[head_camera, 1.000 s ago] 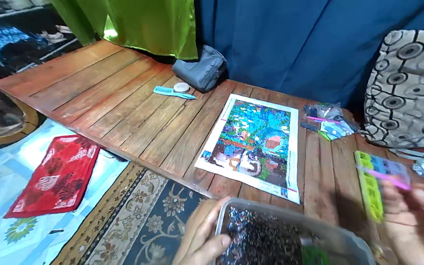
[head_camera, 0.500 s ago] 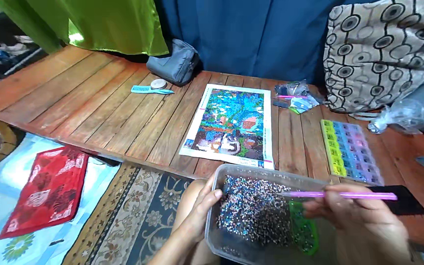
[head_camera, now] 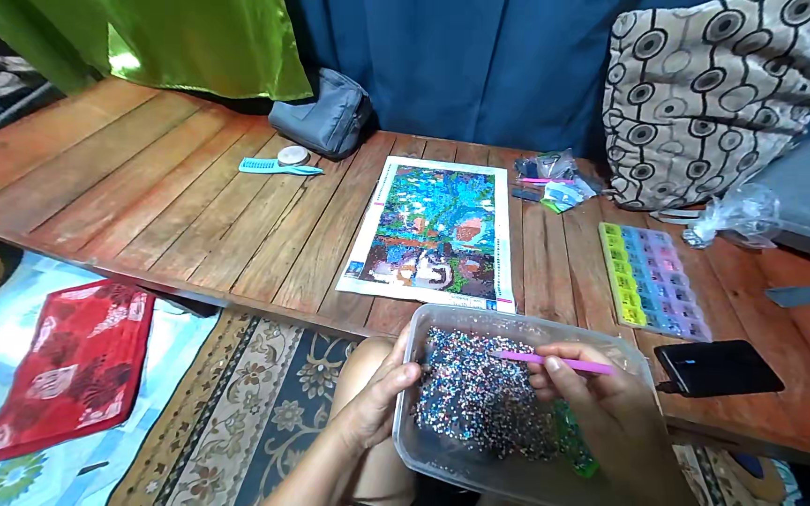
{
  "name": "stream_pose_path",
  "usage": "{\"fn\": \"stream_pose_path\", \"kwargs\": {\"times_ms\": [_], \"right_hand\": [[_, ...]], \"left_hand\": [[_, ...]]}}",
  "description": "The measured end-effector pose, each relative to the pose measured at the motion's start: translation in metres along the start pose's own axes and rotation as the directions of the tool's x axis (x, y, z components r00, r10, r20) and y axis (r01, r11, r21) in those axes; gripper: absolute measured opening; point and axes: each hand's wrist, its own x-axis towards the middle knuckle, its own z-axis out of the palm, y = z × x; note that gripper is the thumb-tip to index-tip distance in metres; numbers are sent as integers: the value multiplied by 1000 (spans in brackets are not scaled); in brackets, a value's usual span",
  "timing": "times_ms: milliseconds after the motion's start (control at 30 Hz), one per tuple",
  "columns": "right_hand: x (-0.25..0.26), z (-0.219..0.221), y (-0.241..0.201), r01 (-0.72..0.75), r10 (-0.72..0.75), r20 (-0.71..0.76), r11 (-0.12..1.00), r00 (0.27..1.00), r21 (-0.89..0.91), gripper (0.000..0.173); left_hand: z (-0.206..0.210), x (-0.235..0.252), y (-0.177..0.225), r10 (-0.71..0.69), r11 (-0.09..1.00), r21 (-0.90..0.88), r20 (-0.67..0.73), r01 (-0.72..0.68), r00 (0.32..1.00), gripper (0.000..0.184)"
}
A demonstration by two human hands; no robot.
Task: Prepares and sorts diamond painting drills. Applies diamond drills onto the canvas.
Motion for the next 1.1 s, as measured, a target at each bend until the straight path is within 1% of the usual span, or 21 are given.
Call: {"fn": "stream_pose_path", "kwargs": {"times_ms": [167, 300, 367, 467, 600, 733, 833, 1033, 1100], "right_hand": [[1, -1, 3, -11, 11, -4, 998, 1000, -57, 28], [1, -3, 5, -14, 14, 6, 998, 1000, -58, 28], [4, -6, 4, 12, -11, 23, 999, 1000, -44, 27], [14, -15, 2, 97, -95, 43, 994, 995, -54, 26], [26, -21, -6, 116, -112, 60, 991, 992, -67, 21], [30, -14, -2, 118, -106, 114, 987, 988, -106, 23], [30, -10, 1, 120, -107, 139, 988, 984, -95, 23], [27, -9, 5, 108, -97, 126, 990, 987, -88, 22], [26, -9, 5, 103, -93, 112, 991, 989, -89, 21]], "left_hand": [[-1, 3, -1, -9, 1000, -22, 24, 9, 1000, 106], [1, 3, 0, -37, 999, -13, 5, 37, 999, 110], [1, 3, 2, -43, 999, -26, 8, 43, 999, 108], [0, 4, 3, -42, 997, -60, 22, 43, 999, 103], [-1, 6, 2, -40, 998, -47, 27, 41, 999, 106], [-4, 6, -2, -57, 995, -82, 45, 61, 997, 99], [-4, 6, 0, -64, 994, -82, 50, 68, 997, 98], [2, 6, 5, -60, 997, -53, 25, 61, 998, 96], [3, 6, 5, -50, 996, -72, 43, 53, 998, 88]]}}
